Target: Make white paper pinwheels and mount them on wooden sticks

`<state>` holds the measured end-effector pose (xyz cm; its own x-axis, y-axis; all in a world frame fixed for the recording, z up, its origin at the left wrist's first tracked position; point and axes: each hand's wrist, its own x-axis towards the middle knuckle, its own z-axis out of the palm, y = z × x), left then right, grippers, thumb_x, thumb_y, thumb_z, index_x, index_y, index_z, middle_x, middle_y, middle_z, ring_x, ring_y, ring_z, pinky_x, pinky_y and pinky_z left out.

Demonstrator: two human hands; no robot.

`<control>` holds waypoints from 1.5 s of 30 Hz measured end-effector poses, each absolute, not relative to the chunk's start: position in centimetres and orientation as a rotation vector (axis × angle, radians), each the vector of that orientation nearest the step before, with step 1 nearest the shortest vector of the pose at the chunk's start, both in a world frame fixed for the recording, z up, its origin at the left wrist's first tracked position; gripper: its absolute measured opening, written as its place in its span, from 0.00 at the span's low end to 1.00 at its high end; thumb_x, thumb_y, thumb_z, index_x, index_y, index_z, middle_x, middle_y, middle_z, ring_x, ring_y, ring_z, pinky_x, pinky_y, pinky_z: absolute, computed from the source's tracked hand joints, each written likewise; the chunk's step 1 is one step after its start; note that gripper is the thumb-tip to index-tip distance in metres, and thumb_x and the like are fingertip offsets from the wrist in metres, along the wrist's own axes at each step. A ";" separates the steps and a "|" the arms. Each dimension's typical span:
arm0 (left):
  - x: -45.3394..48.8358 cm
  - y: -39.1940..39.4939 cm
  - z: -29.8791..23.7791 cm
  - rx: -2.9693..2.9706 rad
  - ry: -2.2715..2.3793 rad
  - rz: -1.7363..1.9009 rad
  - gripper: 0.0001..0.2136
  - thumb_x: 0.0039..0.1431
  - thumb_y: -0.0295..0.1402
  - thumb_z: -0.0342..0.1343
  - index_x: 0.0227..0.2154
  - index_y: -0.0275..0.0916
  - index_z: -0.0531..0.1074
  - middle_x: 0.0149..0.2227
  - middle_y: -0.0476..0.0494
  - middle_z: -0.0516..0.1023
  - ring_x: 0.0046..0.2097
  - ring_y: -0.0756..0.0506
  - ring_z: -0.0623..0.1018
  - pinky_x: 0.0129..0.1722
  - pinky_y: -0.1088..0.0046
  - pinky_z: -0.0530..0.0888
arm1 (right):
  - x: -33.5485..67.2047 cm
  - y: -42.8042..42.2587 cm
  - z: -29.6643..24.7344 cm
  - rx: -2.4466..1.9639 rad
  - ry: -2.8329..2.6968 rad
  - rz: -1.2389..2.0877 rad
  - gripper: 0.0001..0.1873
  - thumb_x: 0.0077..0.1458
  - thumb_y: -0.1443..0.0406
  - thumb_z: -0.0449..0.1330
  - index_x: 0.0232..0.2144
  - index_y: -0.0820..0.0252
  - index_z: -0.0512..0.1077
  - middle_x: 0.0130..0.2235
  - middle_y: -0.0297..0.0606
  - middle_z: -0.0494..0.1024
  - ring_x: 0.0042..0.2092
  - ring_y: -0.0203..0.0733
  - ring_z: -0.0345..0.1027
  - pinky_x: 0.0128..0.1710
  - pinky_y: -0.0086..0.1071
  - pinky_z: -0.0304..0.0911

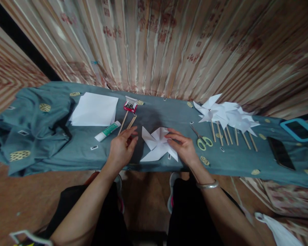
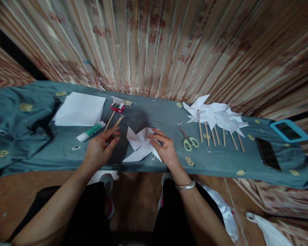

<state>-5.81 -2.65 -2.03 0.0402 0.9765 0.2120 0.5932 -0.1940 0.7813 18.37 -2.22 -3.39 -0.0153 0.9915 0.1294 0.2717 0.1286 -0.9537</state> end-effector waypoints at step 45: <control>-6.6 -3.6 -1.3 1.993 1.529 1.006 0.08 0.61 0.30 0.53 0.31 0.38 0.77 0.30 0.44 0.77 0.33 0.47 0.77 0.35 0.73 0.72 | 16.1 0.0 -1.7 -1.623 -1.669 0.653 0.14 0.55 0.55 0.59 0.24 0.58 0.73 0.30 0.37 0.81 0.30 0.41 0.72 0.33 0.32 0.64</control>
